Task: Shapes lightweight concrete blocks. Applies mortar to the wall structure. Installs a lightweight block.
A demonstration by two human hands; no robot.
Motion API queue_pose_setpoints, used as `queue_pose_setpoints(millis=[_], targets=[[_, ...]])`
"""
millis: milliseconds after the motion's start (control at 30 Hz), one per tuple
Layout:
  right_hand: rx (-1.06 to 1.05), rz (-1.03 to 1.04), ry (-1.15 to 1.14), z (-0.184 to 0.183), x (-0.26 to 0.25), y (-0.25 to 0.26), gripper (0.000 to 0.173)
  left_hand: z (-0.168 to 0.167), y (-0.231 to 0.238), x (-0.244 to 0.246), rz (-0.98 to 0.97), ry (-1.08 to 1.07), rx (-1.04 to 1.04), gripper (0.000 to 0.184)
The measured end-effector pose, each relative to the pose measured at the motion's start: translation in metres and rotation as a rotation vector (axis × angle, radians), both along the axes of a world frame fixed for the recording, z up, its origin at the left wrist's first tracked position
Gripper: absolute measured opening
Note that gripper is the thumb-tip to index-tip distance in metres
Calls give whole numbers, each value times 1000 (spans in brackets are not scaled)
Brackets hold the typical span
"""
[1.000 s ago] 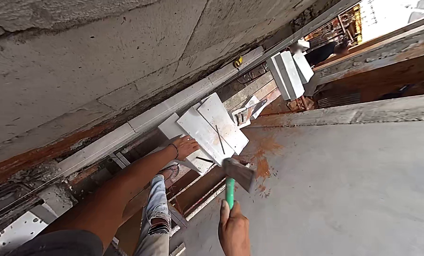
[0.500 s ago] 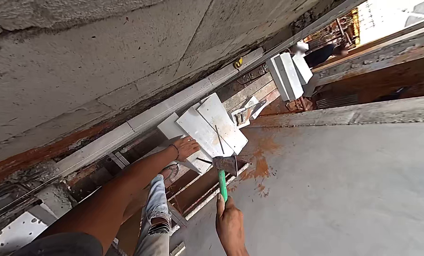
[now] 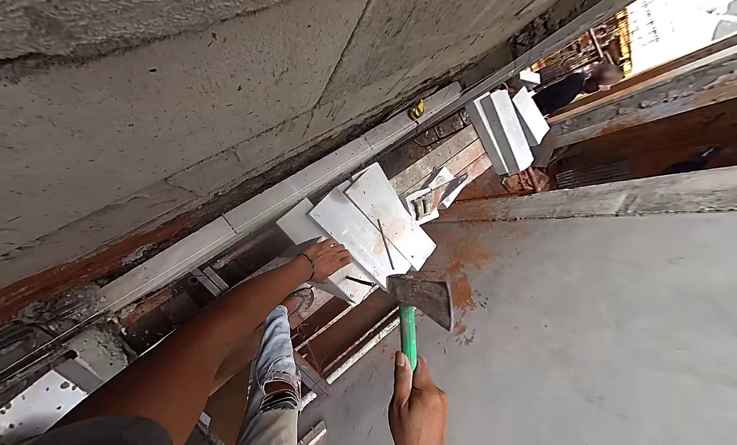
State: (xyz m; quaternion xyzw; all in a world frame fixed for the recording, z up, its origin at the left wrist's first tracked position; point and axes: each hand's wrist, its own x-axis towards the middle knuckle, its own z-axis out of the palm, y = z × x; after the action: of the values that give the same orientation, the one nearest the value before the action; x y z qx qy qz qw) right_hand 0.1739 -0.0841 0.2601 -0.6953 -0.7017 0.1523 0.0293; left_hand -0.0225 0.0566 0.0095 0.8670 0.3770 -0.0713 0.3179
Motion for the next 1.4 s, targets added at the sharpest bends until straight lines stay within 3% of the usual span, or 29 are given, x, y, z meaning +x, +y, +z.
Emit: queue_pose_setpoints(millis=[67, 133, 200, 267, 300, 333, 400, 467, 500, 567, 633, 733, 800, 867, 933, 1067, 1100, 1200, 1300, 1400], targets=[[240, -43, 204, 24, -2, -4, 60, -3, -3, 3, -11, 10, 14, 85], [371, -81, 435, 20, -1, -7, 56, -9, -4, 2, -17, 18, 45, 84], [289, -14, 280, -16, 12, -14, 56, -9, -6, 3, -23, 23, 51, 83], [-86, 18, -44, -33, 15, -9, 53, -7, -7, 4, -23, 24, 44, 84], [-172, 26, -112, -29, 12, -8, 53, -6, -9, 5, -23, 22, 34, 85], [-139, 33, -114, -19, 7, -5, 53, -4, -8, 6, -27, 22, 29, 85], [118, 39, 18, -1, -1, -4, 55, -1, 1, 1, -13, 27, 26, 85], [283, -14, 173, -4, 0, -13, 64, -8, -6, 4, -22, 23, 59, 83], [286, -25, 187, -19, 4, -16, 65, -10, -6, 3, -27, 26, 72, 83], [16, -15, 25, -42, 13, -14, 57, -11, -8, 3, -34, 29, 73, 84], [-180, -13, -70, -32, 13, -6, 52, -7, -10, 6, -32, 26, 49, 85], [184, -2, 77, -5, 4, -1, 56, -2, 1, 3, -17, 25, 27, 85], [314, -22, 193, -14, 7, -10, 61, -8, -6, 4, -31, 32, 61, 83], [119, -5, 78, -38, 13, -11, 54, -10, -7, 4, -37, 37, 77, 84], [-153, -9, -43, -35, 12, -3, 53, -6, -10, 7, -30, 24, 44, 86], [205, 13, 11, -32, 2, -7, 55, -2, -3, 3, -18, 25, 10, 85], [191, 11, 16, -42, 5, -12, 56, -6, -8, 5, -27, 27, 24, 85], [-172, -17, -38, -47, 14, -2, 55, -5, -3, 7, -36, 41, 30, 85], [17, 6, 11, -39, 12, 0, 51, -2, 3, 7, -14, 38, -4, 86], [131, -76, 22, -60, 24, -4, 52, -3, 1, 9, 14, 39, -43, 87]])
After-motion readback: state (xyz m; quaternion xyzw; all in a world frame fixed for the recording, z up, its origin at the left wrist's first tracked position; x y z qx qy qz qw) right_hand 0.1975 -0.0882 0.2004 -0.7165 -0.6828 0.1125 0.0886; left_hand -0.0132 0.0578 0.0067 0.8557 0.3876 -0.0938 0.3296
